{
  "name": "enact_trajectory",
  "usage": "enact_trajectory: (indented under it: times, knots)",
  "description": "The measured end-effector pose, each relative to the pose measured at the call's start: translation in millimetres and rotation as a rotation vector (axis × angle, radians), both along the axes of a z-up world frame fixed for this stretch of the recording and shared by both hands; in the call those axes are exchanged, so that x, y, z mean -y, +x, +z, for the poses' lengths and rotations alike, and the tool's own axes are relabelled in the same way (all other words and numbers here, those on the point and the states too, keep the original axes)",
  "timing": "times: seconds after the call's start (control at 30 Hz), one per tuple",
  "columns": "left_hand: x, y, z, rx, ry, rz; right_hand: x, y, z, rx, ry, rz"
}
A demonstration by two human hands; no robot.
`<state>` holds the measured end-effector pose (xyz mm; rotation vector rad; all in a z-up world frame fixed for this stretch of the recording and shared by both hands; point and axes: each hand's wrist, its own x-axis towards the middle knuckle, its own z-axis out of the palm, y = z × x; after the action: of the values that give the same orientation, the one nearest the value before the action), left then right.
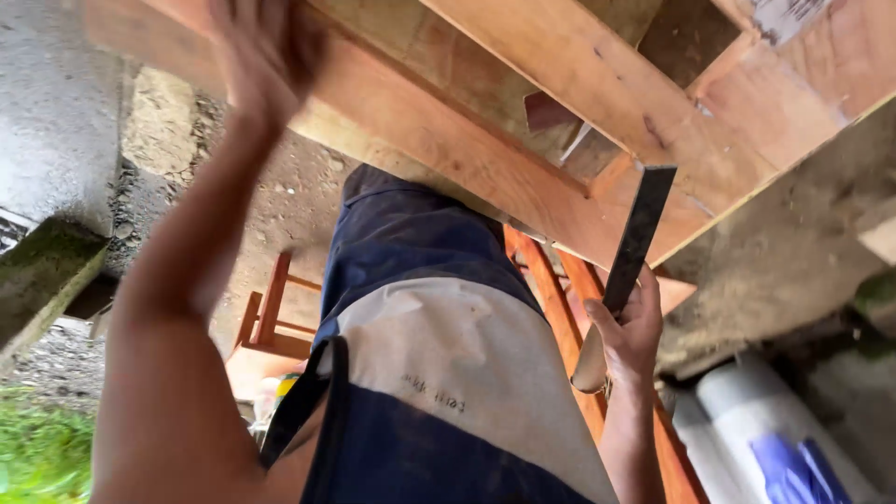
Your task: The person sands a wooden frame using a sanding block and then uses a chisel to smooth the edges. The person alternates between sanding and chiseling different sections of the frame.
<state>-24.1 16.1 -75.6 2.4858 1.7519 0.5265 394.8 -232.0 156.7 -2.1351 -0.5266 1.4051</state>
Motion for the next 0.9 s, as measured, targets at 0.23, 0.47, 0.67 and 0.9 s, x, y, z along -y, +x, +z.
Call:
enact_trajectory:
  times: [0.23, 0.47, 0.67, 0.9]
  knots:
    - [116.1, 189.6, 56.1, 0.093, -0.282, -0.735, -14.3, -13.0, -0.3, 0.093, 0.017, 0.205]
    - [47.9, 80.5, 33.6, 0.686, -0.404, -0.551, -35.3, 9.0, -20.7, 0.169, -0.021, 0.839]
    - [23.3, 2.0, 1.5, 0.246, -0.136, -0.011, -95.4, -27.9, -66.6, 0.045, 0.172, 1.051]
    - [14.6, 4.2, 8.0, 0.229, -0.050, -0.055, -137.8, -46.5, -81.2, 0.021, 0.263, 1.237]
